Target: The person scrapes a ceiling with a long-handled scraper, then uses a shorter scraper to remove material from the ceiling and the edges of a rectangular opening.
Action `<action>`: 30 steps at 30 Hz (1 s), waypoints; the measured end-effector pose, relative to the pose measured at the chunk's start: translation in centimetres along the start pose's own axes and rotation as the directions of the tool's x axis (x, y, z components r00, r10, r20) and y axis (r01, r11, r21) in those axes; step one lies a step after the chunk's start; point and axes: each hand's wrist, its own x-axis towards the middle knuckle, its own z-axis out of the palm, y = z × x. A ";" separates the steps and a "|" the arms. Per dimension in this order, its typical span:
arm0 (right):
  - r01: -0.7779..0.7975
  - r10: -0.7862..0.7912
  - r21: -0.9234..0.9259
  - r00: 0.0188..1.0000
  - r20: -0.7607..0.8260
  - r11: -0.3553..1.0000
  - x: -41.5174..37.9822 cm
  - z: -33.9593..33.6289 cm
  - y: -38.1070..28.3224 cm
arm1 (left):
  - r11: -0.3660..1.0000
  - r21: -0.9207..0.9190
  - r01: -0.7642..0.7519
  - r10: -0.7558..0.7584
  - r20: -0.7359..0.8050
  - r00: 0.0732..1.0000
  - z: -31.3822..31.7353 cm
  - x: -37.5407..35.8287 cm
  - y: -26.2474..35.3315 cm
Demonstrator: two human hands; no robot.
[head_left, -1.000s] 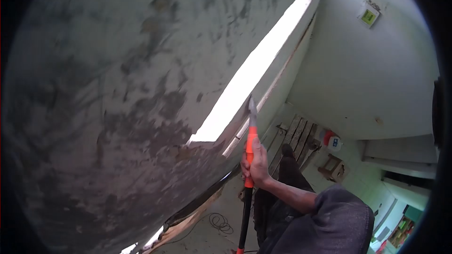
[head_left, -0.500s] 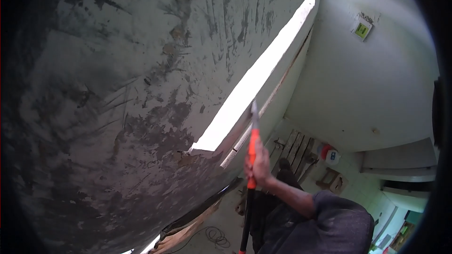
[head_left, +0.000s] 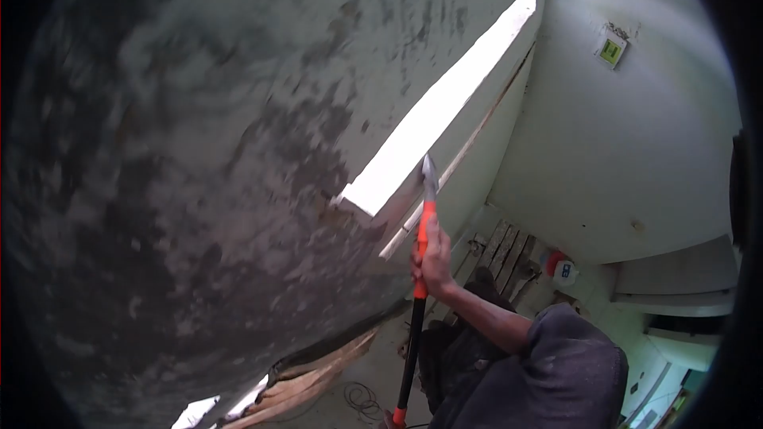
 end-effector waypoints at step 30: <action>0.020 -0.019 0.024 0.998 -0.061 1.000 1.4 0.2 -2.4 | 0.734 0.479 -0.482 0.364 0.323 0.874 -0.1 5.2 0.9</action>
